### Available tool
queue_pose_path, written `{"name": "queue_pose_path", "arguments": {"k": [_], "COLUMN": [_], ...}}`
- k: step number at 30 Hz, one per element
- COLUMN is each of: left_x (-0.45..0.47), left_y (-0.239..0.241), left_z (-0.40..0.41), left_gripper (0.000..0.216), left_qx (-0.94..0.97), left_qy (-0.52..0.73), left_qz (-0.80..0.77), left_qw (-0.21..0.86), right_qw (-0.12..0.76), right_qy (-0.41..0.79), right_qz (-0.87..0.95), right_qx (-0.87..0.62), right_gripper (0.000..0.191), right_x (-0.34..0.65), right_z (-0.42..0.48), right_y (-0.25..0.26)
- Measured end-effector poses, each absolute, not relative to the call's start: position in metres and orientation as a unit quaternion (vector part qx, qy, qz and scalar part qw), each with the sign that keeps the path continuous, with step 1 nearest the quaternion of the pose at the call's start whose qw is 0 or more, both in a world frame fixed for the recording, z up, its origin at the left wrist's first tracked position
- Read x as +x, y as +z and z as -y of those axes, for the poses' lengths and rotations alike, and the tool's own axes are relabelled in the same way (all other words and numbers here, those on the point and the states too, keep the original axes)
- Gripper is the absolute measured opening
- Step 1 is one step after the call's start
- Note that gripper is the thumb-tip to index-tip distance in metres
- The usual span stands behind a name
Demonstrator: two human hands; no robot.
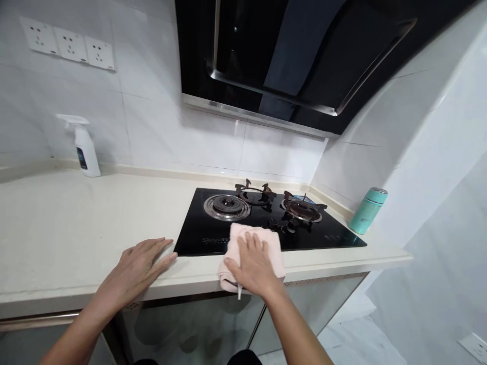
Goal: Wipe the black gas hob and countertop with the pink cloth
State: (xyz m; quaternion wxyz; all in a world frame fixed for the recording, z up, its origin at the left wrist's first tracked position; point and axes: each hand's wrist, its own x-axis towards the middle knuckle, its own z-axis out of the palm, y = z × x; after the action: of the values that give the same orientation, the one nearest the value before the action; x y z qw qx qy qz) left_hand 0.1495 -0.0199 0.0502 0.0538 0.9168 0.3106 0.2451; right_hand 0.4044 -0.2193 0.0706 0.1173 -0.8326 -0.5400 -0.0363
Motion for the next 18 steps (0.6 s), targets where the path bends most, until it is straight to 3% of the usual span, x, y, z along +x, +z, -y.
{"name": "queue_pose_path", "arguments": {"k": [6,11,15,18], "left_x": [0.146,0.145,0.145,0.144], "left_y": [0.049,0.052,0.053,0.049], "left_z": [0.019,0.023,0.027,0.028], "left_gripper": [0.054,0.051,0.051,0.051], "left_qx": [0.916,0.912,0.909,0.907], "left_qy": [0.26,0.263,0.268,0.29], "left_qz": [-0.304,-0.314,-0.317,-0.305], "left_qw": [0.025,0.027,0.019,0.0], "right_qw": [0.242,0.435,0.475,0.457], "right_qy": [-0.08,-0.091,-0.149,-0.184], "right_qz": [0.678,0.635,0.51,0.412], "right_qx": [-0.69,-0.632,-0.701,-0.766], "right_gripper": [0.024,0.022,0.03,0.044], "right_x": [0.382,0.416,0.485,0.547], "right_z": [0.163,0.149,0.137,0.126], "right_y": [0.077,0.085,0.121,0.148]}}
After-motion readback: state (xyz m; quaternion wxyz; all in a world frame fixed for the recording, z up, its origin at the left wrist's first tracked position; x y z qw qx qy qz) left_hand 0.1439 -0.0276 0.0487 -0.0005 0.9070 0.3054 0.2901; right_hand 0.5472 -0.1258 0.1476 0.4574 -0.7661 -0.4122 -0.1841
